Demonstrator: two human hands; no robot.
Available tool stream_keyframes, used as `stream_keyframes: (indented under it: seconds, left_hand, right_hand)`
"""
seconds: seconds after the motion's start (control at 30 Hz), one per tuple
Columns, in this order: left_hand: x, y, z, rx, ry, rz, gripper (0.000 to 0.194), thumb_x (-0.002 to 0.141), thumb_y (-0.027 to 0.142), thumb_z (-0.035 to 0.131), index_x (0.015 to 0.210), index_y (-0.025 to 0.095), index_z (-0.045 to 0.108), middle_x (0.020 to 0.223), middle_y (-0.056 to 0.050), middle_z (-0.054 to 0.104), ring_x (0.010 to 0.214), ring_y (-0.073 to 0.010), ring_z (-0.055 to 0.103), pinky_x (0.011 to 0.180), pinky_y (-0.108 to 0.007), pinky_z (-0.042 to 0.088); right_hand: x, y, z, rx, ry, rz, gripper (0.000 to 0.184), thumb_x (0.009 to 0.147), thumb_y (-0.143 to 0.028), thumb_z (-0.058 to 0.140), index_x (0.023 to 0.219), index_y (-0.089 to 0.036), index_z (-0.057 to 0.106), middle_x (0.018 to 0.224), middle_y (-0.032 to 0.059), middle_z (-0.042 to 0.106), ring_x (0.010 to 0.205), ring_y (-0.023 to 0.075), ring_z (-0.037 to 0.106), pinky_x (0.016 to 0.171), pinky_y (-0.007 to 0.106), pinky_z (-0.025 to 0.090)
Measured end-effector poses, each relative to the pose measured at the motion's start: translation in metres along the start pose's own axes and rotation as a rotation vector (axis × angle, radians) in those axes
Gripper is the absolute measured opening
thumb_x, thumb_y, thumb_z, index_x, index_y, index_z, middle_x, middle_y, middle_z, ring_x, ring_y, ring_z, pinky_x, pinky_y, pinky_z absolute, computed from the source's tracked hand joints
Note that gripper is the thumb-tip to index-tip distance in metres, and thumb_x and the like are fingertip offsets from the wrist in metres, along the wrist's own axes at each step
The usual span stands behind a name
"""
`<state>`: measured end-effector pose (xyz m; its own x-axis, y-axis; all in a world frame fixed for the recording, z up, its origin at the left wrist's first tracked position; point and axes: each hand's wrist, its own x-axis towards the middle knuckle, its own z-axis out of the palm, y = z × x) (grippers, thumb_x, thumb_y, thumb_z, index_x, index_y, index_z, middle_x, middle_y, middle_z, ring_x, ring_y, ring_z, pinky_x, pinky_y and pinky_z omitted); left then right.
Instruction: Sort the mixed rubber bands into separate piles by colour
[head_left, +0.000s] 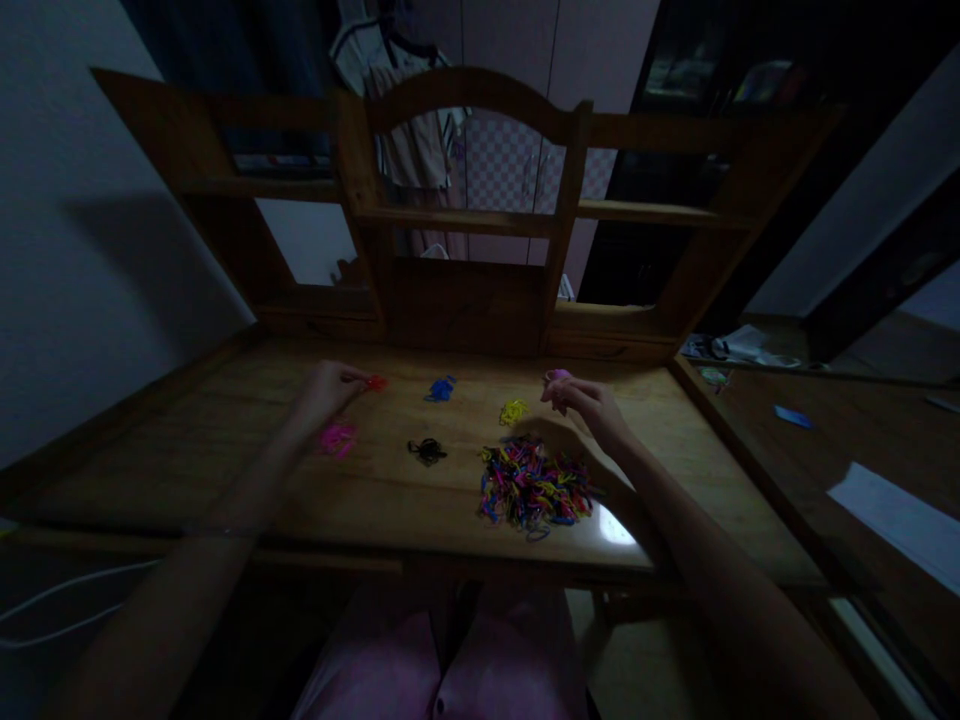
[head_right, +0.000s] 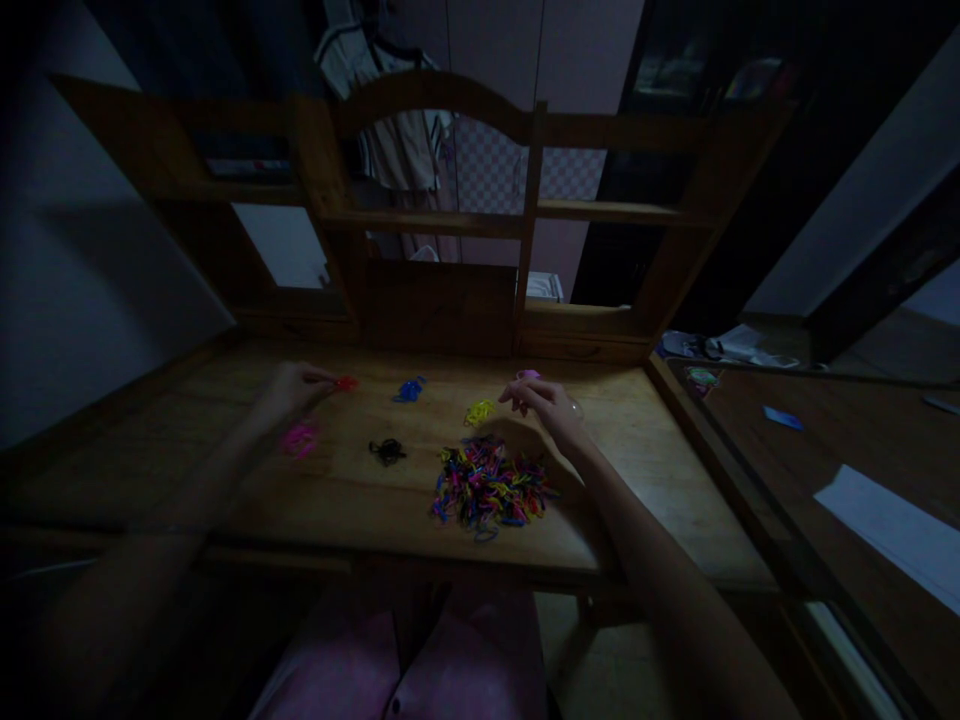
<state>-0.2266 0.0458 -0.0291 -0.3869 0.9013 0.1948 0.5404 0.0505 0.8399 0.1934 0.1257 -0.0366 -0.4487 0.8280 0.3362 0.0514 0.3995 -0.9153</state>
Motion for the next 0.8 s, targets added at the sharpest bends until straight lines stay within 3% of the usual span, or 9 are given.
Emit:
stream_keyframes:
  seconds: [0.23,0.33,0.43,0.53,0.67,0.8]
  left_hand:
    - [0.022,-0.015,-0.004,0.440,0.008,0.181,0.020,0.083,0.025,0.066,0.098,0.014,0.072,0.096,-0.001,0.073,0.088,-0.0178,0.063,0.078,-0.024,0.045]
    - [0.021,-0.007,-0.005,0.457,0.054,0.227,0.023,0.089,0.028,0.059,0.102,0.012,0.070,0.101,-0.001,0.071,0.092,-0.0180,0.062,0.085,-0.027,0.046]
    - [0.008,0.014,0.002,0.438,0.042,0.361,0.025,0.093,0.027,0.051,0.101,0.013,0.069,0.104,-0.001,0.069,0.098,-0.0185,0.060,0.093,-0.030,0.045]
    - [-0.022,0.044,0.024,0.380,-0.071,0.468,0.023,0.092,0.031,0.054,0.097,0.018,0.072,0.102,-0.004,0.069,0.094,-0.0181,0.063,0.088,-0.030,0.049]
    - [-0.081,0.084,0.062,0.270,-0.455,0.559,0.025,0.094,0.035,0.052,0.107,0.023,0.070,0.110,-0.005,0.067,0.102,-0.0201,0.062,0.090,-0.034,0.049]
    - [-0.119,0.107,0.087,0.257,-0.589,0.577,0.028,0.097,0.027,0.048,0.121,0.024,0.063,0.111,-0.006,0.063,0.103,-0.0196,0.060,0.092,-0.035,0.048]
  right_hand:
    - [0.000,0.005,-0.002,0.005,0.021,0.009,0.031,0.090,-0.043,0.058,0.080,-0.019,0.074,0.077,0.0040,0.064,0.069,0.0156,0.054,0.066,0.030,0.042]
    - [0.000,0.006,-0.003,0.007,0.036,0.014,0.030,0.089,-0.042,0.059,0.080,-0.019,0.075,0.075,0.0037,0.064,0.070,0.0160,0.054,0.067,0.030,0.042]
    - [0.001,0.006,-0.004,0.003,0.048,0.021,0.032,0.090,-0.043,0.058,0.076,-0.019,0.075,0.077,0.0049,0.067,0.071,0.0168,0.056,0.069,0.031,0.043]
    - [0.000,0.004,-0.004,0.033,0.013,0.019,0.035,0.091,-0.042,0.056,0.071,-0.019,0.074,0.078,0.0063,0.069,0.073,0.0178,0.058,0.069,0.031,0.044]
    - [-0.001,0.003,-0.003,0.047,-0.002,0.024,0.036,0.090,-0.041,0.057,0.067,-0.019,0.073,0.075,0.0068,0.070,0.071,0.0182,0.059,0.068,0.032,0.044]
    - [0.000,0.004,-0.004,0.050,0.015,0.041,0.035,0.089,-0.042,0.059,0.067,-0.019,0.074,0.071,0.0068,0.071,0.069,0.0183,0.060,0.068,0.032,0.045]
